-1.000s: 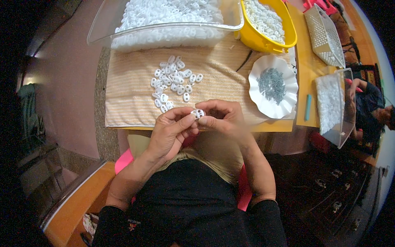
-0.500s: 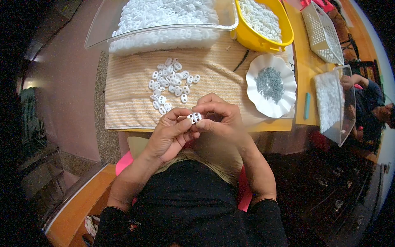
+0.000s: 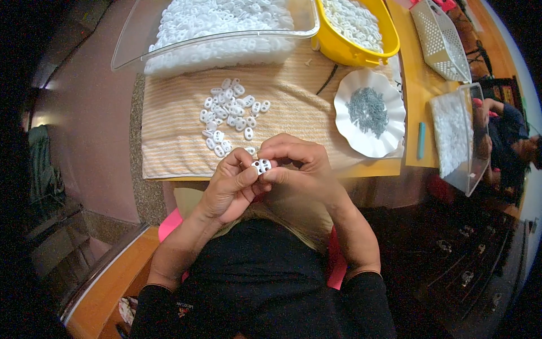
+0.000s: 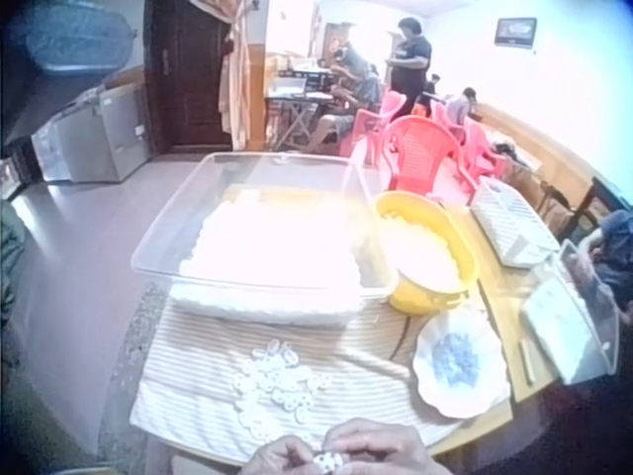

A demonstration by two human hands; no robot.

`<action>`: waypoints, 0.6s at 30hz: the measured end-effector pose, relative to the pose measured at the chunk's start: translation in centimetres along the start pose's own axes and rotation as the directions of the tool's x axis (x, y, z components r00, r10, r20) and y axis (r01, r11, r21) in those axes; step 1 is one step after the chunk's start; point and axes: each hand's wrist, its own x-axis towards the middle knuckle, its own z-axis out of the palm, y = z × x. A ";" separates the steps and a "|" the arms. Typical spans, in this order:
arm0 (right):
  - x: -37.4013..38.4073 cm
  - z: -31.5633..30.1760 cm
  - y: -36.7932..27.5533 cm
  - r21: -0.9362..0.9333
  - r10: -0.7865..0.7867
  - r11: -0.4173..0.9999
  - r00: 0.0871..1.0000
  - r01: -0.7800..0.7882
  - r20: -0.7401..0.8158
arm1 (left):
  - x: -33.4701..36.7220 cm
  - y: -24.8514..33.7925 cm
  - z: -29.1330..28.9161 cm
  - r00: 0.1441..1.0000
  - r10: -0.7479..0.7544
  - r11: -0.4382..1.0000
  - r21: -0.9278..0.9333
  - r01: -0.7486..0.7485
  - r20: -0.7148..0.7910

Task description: Manually fitting small white plastic components together at a workstation.

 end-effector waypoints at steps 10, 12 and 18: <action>0.1 -0.1 0.0 -0.160 -0.084 0.983 0.995 0.090 0.049 | -0.1 -0.4 -0.2 1.000 -0.013 0.998 -0.058 0.013 -0.002; 0.1 0.0 -0.1 -0.188 -0.106 0.976 0.993 0.113 0.050 | -0.1 -0.5 -0.2 1.000 -0.015 0.998 -0.053 0.015 -0.003; 0.2 0.3 -0.5 -0.238 -0.145 0.960 0.988 0.151 0.044 | -0.2 -0.5 -0.1 1.000 -0.013 0.999 -0.044 0.012 -0.017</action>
